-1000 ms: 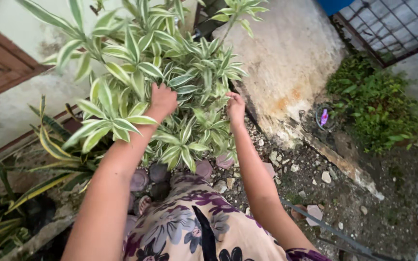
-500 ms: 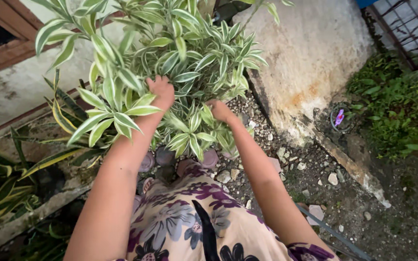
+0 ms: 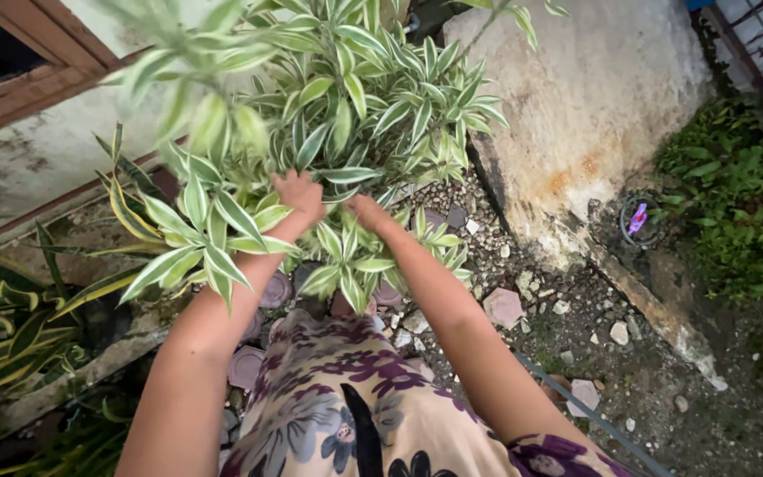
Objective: The person prunes a potted plant by hand, removing small leaves and checking the branches.
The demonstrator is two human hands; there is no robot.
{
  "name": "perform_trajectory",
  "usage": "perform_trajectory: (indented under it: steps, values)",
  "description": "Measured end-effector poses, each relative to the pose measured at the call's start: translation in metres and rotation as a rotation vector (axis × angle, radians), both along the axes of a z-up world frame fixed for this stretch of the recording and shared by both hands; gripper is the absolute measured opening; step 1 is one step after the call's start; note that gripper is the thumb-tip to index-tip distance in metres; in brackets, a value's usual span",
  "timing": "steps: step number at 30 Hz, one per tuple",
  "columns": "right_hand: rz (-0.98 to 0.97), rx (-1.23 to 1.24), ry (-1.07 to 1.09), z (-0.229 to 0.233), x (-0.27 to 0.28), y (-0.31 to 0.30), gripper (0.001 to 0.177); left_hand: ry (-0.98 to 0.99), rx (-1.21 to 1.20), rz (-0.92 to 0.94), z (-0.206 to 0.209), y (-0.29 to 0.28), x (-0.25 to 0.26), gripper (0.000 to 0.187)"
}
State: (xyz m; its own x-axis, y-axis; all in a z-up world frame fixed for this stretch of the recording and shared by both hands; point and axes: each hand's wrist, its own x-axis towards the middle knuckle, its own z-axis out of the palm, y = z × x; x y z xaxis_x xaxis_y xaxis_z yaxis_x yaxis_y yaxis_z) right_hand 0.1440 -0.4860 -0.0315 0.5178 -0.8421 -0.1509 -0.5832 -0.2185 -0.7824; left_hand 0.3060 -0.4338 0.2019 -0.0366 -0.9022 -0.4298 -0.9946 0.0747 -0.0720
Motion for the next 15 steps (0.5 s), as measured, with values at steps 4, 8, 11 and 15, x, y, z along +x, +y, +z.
perform_trajectory:
  steps: [4, 8, 11, 15]
  values:
    - [-0.303, -0.123, -0.197, 0.018, 0.009, -0.013, 0.033, 0.125, -0.034, 0.025, 0.016, 0.001, 0.006, 0.044]
    - [-0.636, -0.212, -0.231, 0.073, 0.009, -0.042, 0.015, 0.181, -0.05, 0.038, 0.015, 0.0, 0.004, 0.049]
    - [-0.608, -0.35, -0.273, 0.105, 0.016, -0.07, 0.019, 0.209, -0.161, -0.014, 0.009, 0.003, 0.001, 0.052]
    - [-0.48, -0.281, -0.265, 0.109, 0.043, -0.121, 0.032, 0.33, -0.272, 0.041, 0.018, 0.0, -0.003, 0.057]
